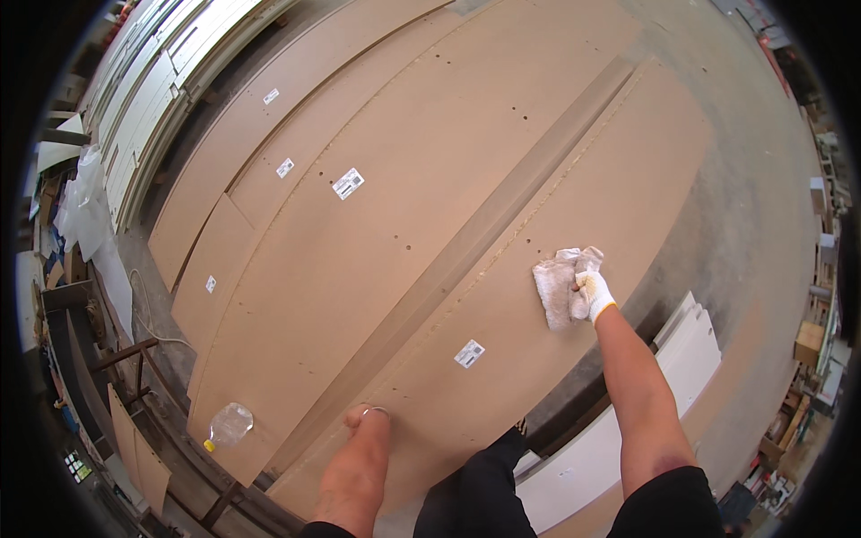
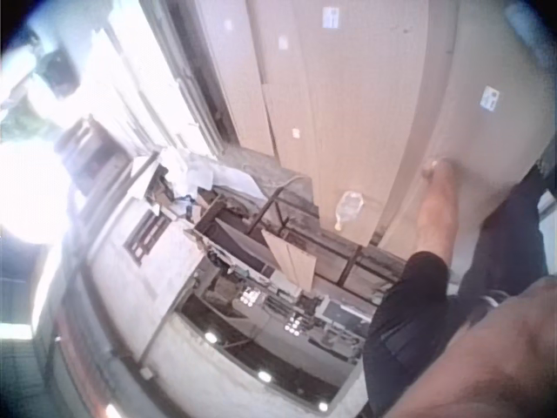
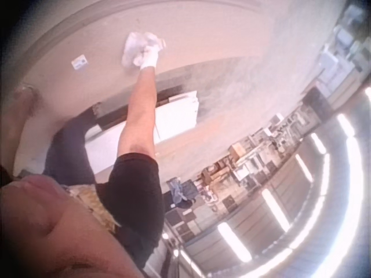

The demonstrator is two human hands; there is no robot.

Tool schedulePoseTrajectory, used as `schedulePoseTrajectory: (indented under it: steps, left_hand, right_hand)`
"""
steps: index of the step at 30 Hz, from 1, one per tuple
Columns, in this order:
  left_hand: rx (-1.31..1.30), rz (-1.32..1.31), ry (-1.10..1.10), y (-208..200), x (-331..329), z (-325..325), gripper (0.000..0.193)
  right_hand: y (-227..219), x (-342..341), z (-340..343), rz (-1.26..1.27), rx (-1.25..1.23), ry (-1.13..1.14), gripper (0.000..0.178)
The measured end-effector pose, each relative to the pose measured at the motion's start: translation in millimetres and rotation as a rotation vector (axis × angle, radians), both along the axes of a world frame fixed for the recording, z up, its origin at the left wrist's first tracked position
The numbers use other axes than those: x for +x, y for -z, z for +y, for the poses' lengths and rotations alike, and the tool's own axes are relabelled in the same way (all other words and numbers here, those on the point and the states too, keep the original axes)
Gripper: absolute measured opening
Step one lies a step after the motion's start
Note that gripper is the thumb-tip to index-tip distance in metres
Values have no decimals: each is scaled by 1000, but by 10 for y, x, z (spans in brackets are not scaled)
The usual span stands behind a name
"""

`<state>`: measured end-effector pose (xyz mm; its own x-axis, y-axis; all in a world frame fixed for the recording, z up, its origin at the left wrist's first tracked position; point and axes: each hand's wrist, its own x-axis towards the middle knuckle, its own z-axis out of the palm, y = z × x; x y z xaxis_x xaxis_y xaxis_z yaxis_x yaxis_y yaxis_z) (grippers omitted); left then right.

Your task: The person wipes multiple large flat wood panels with a cloth, occasionally lifting and repositioning them. They also use a spray bottle to apply liquid to the panels and continue wiping. The person handles the panels one at a time, moving them between stacks.

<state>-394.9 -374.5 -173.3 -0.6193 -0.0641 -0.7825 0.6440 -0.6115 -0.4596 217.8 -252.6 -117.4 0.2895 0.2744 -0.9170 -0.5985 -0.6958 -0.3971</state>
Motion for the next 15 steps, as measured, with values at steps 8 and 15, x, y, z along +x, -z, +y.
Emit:
schedulePoseTrajectory:
  steps: [8, 15]
  left_hand:
    - [43, 19, 8, 225, -103, -117, 20]
    - [-229, 107, -19, 156, -109, -81, 20]
  right_hand:
    - [-210, -72, 47, 14, 15, 36, 25]
    - [-114, -28, -4, -70, -28, 60, 25]
